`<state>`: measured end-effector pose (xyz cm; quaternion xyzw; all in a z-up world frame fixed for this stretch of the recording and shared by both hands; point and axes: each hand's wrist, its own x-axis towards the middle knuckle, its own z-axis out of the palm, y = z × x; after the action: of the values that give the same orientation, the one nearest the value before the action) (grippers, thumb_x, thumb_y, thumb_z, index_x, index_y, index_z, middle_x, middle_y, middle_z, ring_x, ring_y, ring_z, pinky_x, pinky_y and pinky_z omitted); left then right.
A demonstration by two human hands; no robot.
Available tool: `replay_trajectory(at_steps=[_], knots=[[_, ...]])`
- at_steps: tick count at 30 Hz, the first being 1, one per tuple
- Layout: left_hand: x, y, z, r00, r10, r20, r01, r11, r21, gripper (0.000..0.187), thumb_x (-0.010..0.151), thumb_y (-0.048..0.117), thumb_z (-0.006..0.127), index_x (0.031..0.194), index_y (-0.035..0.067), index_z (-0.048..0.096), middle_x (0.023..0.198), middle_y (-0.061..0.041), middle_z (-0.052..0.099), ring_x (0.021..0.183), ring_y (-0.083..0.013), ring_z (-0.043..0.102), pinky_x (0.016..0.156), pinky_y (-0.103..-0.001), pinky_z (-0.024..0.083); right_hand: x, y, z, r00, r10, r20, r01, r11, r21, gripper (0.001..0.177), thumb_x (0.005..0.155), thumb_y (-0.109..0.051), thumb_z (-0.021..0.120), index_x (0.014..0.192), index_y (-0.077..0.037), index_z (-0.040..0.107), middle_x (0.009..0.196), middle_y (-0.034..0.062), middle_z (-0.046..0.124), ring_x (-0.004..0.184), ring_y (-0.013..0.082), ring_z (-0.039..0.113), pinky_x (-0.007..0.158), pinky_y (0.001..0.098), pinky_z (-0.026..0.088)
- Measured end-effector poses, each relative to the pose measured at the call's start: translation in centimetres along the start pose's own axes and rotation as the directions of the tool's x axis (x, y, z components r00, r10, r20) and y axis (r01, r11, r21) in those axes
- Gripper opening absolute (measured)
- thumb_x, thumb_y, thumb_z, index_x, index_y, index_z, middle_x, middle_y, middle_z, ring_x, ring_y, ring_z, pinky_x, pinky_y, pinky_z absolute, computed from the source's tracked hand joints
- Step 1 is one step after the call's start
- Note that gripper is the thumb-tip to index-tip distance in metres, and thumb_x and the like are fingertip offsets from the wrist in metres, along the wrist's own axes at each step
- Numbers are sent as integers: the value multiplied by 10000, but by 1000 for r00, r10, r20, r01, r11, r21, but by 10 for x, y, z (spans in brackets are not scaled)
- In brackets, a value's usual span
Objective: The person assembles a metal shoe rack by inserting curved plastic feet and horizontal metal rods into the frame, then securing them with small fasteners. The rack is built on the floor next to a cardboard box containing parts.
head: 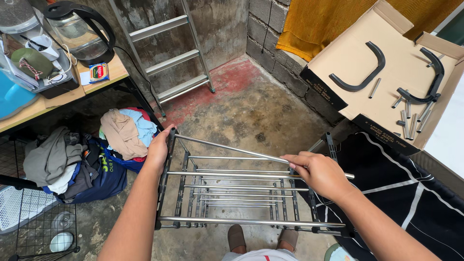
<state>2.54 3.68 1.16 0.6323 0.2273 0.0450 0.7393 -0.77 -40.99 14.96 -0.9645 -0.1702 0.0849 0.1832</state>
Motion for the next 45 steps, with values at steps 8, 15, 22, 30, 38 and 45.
replay_trajectory(at_steps=[8, 15, 22, 30, 38, 45], knots=[[-3, 2, 5, 1000, -10, -13, 9, 999, -42, 472, 1013, 279, 426, 1399, 105, 635, 1366, -26, 668, 1150, -126, 623, 983, -255, 455, -1, 7, 16, 992, 2, 124, -23, 986, 163, 293, 925, -276, 626, 1180, -244, 767, 1027, 70, 794, 870, 280, 760, 814, 370, 582], [3, 1, 10, 999, 32, -17, -30, 996, 82, 476, 1007, 263, 433, 1410, 116, 638, 1357, -42, 666, 1148, -130, 617, 993, -257, 439, -2, -3, 11, 985, -124, 123, 125, 992, -1, 343, 924, -298, 603, 1233, -283, 752, 1071, 31, 779, 878, 256, 755, 825, 376, 587], [6, -2, 7, 1000, -18, -19, 18, 1000, -2, 465, 1007, 252, 441, 1389, 101, 660, 1335, -39, 683, 1140, -137, 625, 994, -252, 443, -1, 7, -16, 1000, 13, -8, -13, 1000, 14, 342, 902, -269, 621, 1206, -293, 775, 972, 20, 787, 865, 270, 737, 752, 387, 579], [2, 4, 11, 1000, -20, -24, 21, 999, 44, 459, 1013, 251, 424, 1375, 100, 661, 1294, -24, 694, 1099, -126, 633, 948, -258, 468, 6, 2, -9, 1000, 2, 18, -3, 1000, 24, 334, 918, -268, 619, 1215, -292, 769, 947, 17, 787, 837, 262, 738, 731, 380, 577], [2, 1, 11, 1000, -12, -19, 13, 1000, 28, 450, 1012, 249, 425, 1367, 111, 665, 1273, -11, 697, 1051, -118, 634, 909, -260, 487, 10, 14, 6, 986, 92, 140, -113, 983, 148, 349, 928, -277, 621, 1253, -280, 749, 1032, 71, 795, 858, 274, 768, 802, 365, 580], [3, 0, 11, 1000, -7, -22, 8, 1000, 26, 454, 1014, 254, 423, 1374, 117, 662, 1272, -14, 698, 1058, -111, 641, 924, -250, 487, 9, 23, 17, 982, 77, 173, -118, 963, 241, 324, 935, -269, 619, 1230, -222, 745, 1019, 96, 812, 865, 261, 793, 847, 353, 586]])
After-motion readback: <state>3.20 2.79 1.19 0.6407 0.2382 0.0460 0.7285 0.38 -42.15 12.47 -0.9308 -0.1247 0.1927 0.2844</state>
